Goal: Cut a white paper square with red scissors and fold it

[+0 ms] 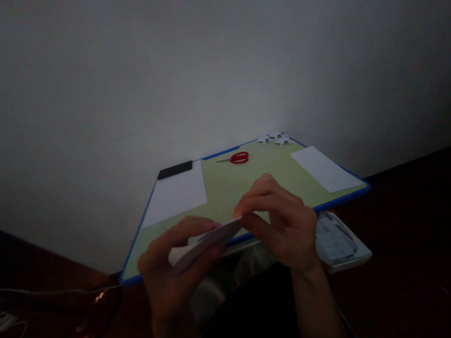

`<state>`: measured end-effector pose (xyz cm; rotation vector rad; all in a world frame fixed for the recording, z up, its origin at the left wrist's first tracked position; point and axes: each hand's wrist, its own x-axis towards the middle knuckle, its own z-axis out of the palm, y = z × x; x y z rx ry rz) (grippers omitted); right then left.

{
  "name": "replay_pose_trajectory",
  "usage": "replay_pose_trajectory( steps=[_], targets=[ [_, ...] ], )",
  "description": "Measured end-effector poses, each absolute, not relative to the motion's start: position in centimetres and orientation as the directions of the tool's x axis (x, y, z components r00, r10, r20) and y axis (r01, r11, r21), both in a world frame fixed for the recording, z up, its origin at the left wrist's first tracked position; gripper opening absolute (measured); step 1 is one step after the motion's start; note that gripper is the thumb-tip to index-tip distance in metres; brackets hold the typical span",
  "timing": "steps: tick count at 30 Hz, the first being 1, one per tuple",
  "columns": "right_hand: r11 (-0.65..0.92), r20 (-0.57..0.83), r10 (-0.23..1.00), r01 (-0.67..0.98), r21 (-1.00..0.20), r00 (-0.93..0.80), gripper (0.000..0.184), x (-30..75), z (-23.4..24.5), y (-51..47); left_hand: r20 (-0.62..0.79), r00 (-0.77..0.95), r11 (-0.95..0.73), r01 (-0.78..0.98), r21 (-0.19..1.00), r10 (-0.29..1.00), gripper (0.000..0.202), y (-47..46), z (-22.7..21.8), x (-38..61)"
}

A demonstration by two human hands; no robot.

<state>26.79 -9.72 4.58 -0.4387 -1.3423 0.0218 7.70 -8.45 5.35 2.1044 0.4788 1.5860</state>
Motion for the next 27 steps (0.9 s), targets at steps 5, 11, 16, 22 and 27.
replay_pose_trajectory(
  steps=[5,11,16,22,27],
  targets=[
    [0.946,0.945,0.189,0.208,-0.249,0.268,0.008,26.6,4.5,-9.4,0.855,0.209,-0.838,-0.190,0.512,0.475,0.067,-7.9,4.3,8.6],
    [0.949,0.938,0.186,0.196,-0.248,0.292,0.023,26.5,4.6,-9.6,0.902,0.280,-0.931,-0.065,0.360,0.329,0.025,-8.4,5.8,8.2],
    [0.958,0.943,0.179,0.169,-0.232,0.282,0.021,26.5,5.0,-10.0,0.932,0.223,-0.954,-0.021,0.298,0.287,0.027,-9.1,6.6,8.4],
    [0.954,0.929,0.182,0.171,-0.246,0.322,0.014,26.3,5.1,-9.9,0.939,0.199,-0.953,-0.061,0.297,0.280,0.022,-8.6,6.2,8.4],
    [0.975,0.949,0.158,0.111,-0.194,0.273,0.009,26.4,4.8,-9.6,0.919,0.204,-0.934,-0.051,0.353,0.336,0.020,-8.7,6.1,8.0]
  ],
)
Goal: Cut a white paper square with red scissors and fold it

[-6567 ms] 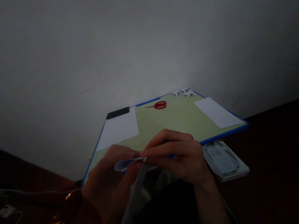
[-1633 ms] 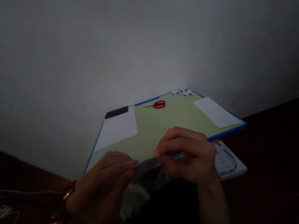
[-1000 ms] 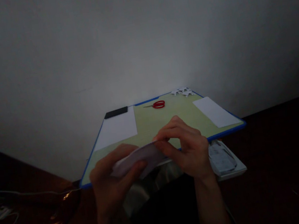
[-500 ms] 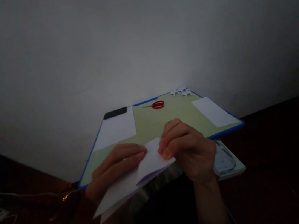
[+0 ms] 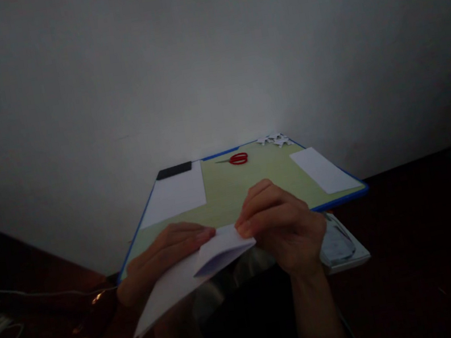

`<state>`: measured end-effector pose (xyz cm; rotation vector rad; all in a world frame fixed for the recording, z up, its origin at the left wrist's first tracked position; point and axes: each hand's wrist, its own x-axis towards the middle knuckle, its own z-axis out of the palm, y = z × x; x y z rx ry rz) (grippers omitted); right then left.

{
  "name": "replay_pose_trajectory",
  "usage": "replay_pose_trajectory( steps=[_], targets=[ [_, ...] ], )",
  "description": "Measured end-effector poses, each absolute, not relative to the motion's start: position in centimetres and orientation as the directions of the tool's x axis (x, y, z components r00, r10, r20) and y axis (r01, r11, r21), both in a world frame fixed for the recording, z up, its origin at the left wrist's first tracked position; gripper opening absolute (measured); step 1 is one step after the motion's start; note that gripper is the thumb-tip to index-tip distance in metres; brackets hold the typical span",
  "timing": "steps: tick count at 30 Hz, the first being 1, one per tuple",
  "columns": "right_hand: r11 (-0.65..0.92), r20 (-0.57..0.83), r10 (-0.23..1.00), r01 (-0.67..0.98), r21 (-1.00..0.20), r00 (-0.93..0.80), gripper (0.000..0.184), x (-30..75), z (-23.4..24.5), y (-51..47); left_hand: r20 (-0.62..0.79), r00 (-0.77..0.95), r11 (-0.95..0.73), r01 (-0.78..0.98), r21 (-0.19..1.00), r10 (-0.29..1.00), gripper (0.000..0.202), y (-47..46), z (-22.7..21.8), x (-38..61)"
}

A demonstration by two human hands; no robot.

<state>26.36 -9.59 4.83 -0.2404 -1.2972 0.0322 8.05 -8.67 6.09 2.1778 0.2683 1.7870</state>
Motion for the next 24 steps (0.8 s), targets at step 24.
replay_pose_trajectory(
  steps=[24],
  targets=[
    [0.933,0.883,0.355,-0.049,-0.357,0.307,0.005,26.1,2.9,-7.9,0.783,0.178,-0.785,-0.077,0.615,0.596,0.007,-7.9,5.1,8.3]
  ],
)
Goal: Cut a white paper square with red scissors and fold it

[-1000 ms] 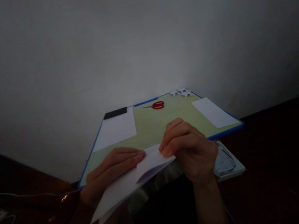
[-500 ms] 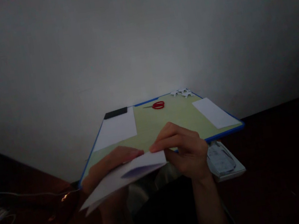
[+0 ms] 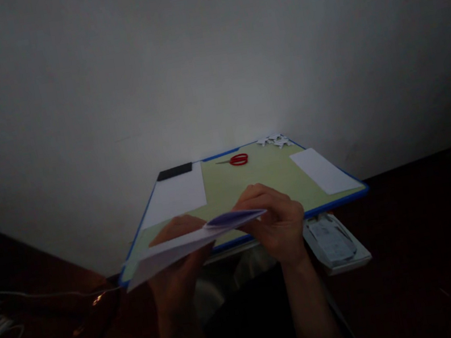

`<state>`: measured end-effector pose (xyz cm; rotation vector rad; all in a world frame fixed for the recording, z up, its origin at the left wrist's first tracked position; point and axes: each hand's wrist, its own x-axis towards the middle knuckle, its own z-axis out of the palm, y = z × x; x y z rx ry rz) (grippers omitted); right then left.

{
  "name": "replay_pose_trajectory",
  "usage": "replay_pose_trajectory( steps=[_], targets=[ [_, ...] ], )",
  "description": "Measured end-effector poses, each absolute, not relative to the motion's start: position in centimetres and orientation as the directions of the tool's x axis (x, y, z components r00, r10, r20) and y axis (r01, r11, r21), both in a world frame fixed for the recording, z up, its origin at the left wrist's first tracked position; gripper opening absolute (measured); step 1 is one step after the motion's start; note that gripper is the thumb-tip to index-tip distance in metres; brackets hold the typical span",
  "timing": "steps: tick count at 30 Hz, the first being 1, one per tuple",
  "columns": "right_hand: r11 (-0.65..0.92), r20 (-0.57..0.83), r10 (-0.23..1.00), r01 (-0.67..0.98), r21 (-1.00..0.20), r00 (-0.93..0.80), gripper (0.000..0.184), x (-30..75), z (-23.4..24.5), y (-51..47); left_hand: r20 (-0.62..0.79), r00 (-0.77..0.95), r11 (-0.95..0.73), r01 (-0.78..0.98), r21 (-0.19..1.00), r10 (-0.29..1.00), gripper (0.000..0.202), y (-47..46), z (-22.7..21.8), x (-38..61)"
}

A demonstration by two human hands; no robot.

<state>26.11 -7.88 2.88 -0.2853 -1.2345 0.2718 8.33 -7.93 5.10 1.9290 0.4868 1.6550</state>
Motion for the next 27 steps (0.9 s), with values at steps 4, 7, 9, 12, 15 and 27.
replay_pose_trajectory(
  steps=[4,7,9,12,15,27],
  targets=[
    [0.843,0.808,0.531,-0.255,-0.474,0.254,0.014,25.2,2.8,-7.7,0.827,0.081,-0.799,-0.217,0.560,0.557,0.008,-6.9,4.7,9.0],
    [0.769,0.768,0.617,-0.338,-0.542,0.172,0.020,25.0,2.9,-7.9,0.871,0.077,-0.837,-0.247,0.488,0.485,0.011,-6.4,4.4,9.1],
    [0.774,0.778,0.612,-0.308,-0.553,0.141,0.019,25.4,2.9,-8.0,0.902,0.080,-0.876,-0.214,0.432,0.425,0.011,-6.4,4.5,8.6],
    [0.883,0.867,0.465,-0.168,-0.439,0.178,0.024,26.7,2.9,-8.3,0.932,0.130,-0.932,-0.091,0.350,0.337,0.013,-6.7,4.8,7.5],
    [0.932,0.933,0.353,0.063,-0.357,0.071,0.022,28.0,3.1,-8.9,0.924,0.203,-0.944,0.008,0.330,0.325,0.018,-7.2,5.4,6.4],
    [0.926,0.928,0.374,0.058,-0.373,0.008,0.021,28.1,4.1,-11.0,0.899,0.305,-0.929,-0.092,0.358,0.316,0.020,-8.2,6.1,6.6]
  ],
)
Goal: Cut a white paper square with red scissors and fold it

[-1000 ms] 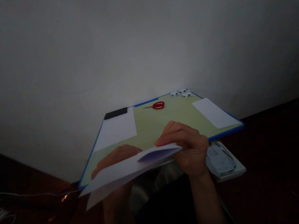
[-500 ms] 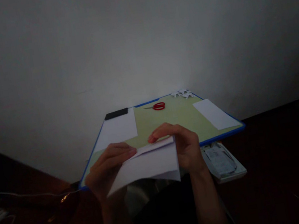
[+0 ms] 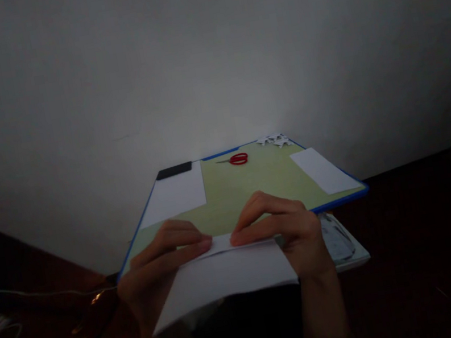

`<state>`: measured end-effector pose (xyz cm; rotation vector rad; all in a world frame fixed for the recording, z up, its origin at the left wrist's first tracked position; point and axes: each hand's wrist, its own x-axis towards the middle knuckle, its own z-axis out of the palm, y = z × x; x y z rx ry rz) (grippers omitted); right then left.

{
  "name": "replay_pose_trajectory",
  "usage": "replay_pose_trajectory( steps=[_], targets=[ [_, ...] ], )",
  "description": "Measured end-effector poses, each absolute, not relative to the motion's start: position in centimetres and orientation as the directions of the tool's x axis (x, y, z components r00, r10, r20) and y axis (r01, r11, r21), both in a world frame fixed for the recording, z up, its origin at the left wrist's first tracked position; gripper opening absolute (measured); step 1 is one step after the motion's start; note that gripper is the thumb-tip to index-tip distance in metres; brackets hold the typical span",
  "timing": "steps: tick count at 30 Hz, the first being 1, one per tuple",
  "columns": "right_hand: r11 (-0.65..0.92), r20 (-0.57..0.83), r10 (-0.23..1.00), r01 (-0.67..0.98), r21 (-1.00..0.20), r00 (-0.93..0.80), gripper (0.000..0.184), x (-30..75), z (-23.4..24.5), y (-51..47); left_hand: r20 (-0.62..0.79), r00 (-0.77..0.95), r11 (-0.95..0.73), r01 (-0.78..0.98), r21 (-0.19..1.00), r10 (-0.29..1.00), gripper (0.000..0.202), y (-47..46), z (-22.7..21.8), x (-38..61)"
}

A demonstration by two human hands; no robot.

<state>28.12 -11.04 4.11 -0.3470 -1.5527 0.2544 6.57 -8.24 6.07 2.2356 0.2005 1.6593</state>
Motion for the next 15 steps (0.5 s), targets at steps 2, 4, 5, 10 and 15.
replay_pose_trajectory(
  steps=[2,4,5,10,15],
  targets=[
    [0.914,0.916,0.398,0.108,-0.392,-0.046,0.023,28.3,4.4,-11.5,0.887,0.338,-0.930,-0.079,0.360,0.315,0.021,-8.3,6.0,6.4],
    [0.914,0.909,0.395,0.153,-0.375,-0.131,0.023,28.3,4.8,-11.8,0.874,0.375,-0.929,-0.075,0.361,0.309,0.022,-8.3,6.0,6.3],
    [0.920,0.910,0.381,0.162,-0.357,-0.161,0.023,28.2,5.0,-11.9,0.870,0.387,-0.929,-0.075,0.361,0.307,0.022,-8.3,6.0,6.3],
    [0.941,0.942,0.312,0.177,-0.288,-0.124,0.024,27.8,5.5,-11.9,0.882,0.370,-0.934,-0.087,0.346,0.292,0.020,-8.5,6.1,6.7],
    [0.942,0.936,0.275,0.258,-0.217,-0.220,0.027,28.2,5.6,-11.7,0.915,0.293,-0.941,-0.110,0.320,0.277,0.020,-8.7,6.0,7.3]
  ],
)
